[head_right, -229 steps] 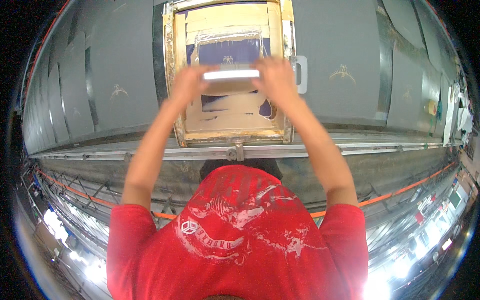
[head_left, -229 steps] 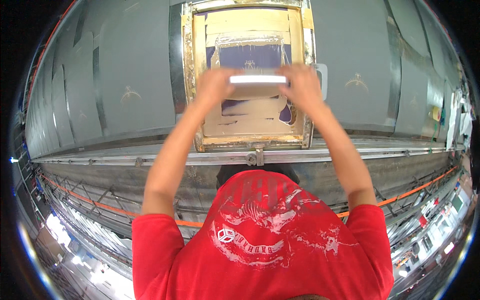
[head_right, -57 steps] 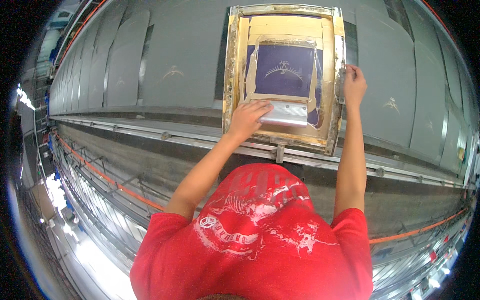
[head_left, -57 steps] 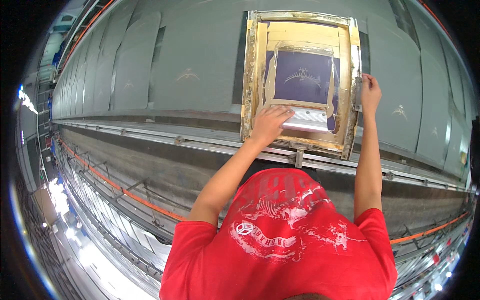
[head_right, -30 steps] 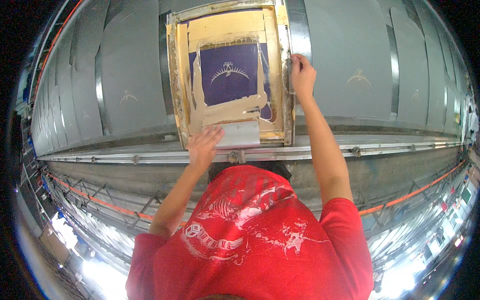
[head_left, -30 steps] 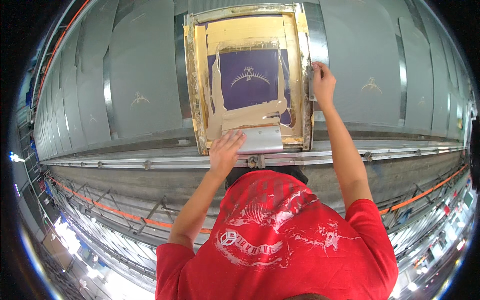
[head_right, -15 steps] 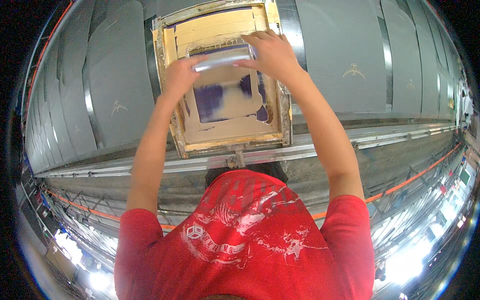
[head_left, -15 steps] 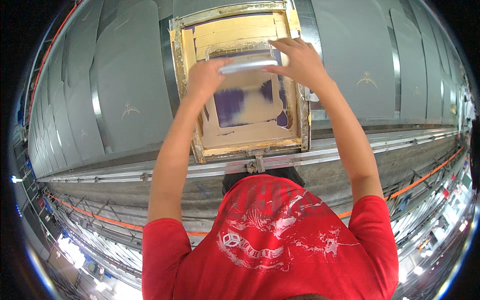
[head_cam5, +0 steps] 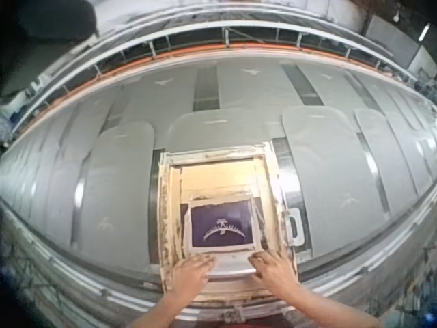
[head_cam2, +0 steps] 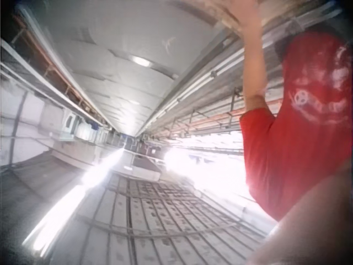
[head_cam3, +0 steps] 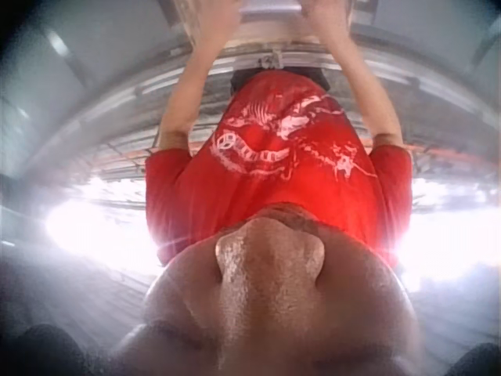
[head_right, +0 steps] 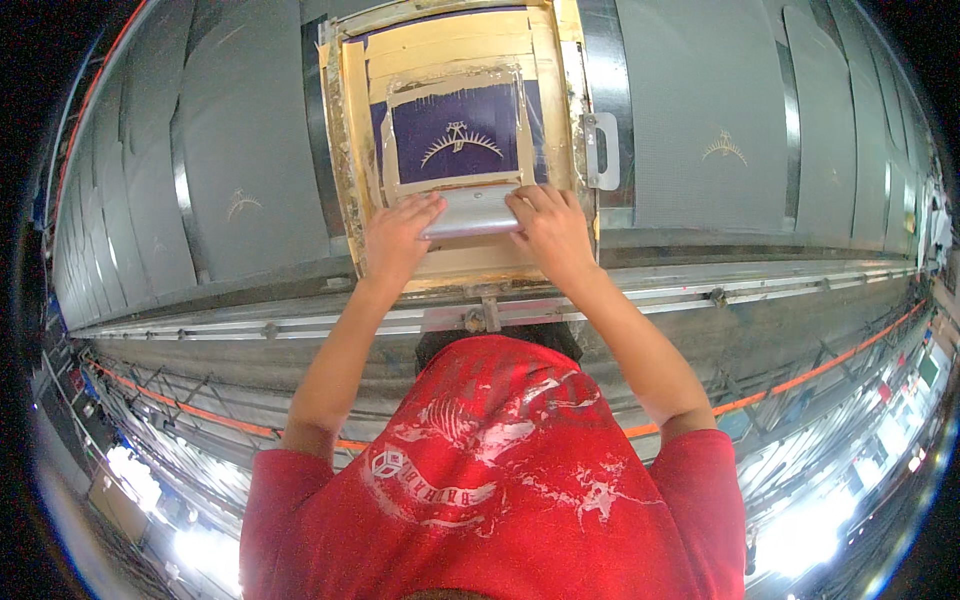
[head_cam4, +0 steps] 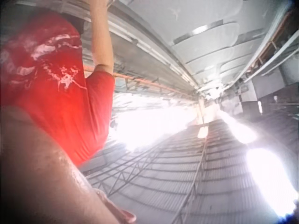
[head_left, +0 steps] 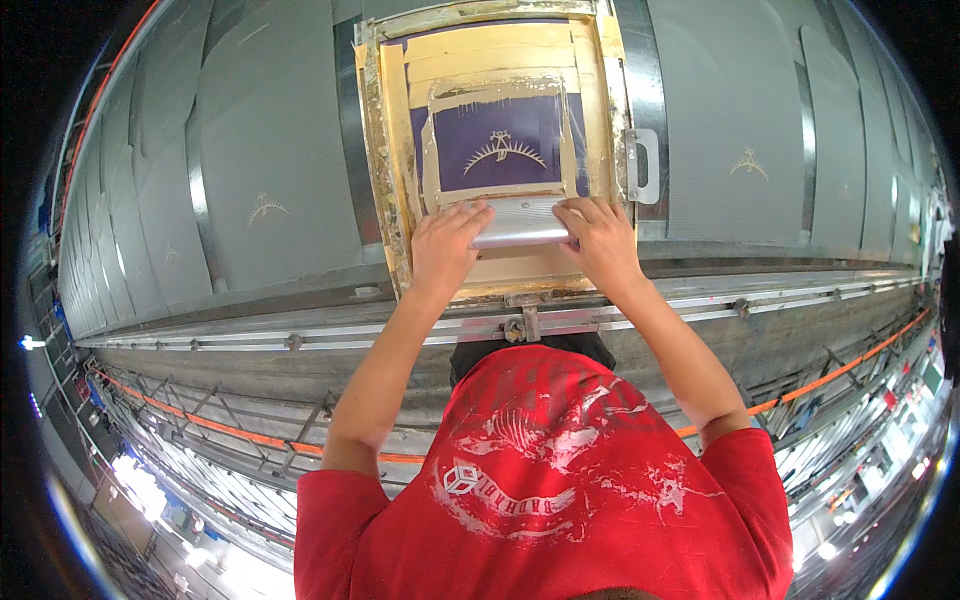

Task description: The person uses a squeegee to spread ink across a screen-printing frame and pulls it down to transfer the design onto fabric laid on a conveyor. The person repeats the squeegee strokes multiple times to ensure even ink coverage.

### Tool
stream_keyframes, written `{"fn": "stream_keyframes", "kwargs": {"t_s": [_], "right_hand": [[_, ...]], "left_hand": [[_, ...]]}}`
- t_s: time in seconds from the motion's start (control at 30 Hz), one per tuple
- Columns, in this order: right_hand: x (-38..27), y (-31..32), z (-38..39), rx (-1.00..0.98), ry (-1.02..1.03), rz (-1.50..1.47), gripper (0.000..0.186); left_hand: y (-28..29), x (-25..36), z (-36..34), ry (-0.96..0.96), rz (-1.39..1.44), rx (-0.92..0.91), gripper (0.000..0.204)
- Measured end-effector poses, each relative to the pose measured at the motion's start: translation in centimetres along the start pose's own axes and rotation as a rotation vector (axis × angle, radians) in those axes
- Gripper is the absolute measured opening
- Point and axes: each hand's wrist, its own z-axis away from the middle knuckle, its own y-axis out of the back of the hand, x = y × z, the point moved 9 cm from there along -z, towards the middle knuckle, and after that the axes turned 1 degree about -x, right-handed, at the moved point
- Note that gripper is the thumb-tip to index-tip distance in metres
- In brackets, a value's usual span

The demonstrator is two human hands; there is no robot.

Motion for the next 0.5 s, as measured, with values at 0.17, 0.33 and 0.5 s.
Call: {"fn": "stream_keyframes", "kwargs": {"t_s": [0.17,0.33,0.5], "right_hand": [[2.0,3.7,-7.6,0.107,0.088,0.179,0.033],[5.0,3.2,-13.5,0.189,0.081,0.197,0.026],[4.2,0.3,-6.6,0.145,0.022,0.04,0.033]], "left_hand": [[2.1,-3.9,-8.2,0.19,0.09,-0.073,0.042],[3.3,-5.9,-14.4,0.178,0.047,0.028,0.039],[0.8,-3.0,-7.4,0.195,0.035,-0.093,0.047]]}}
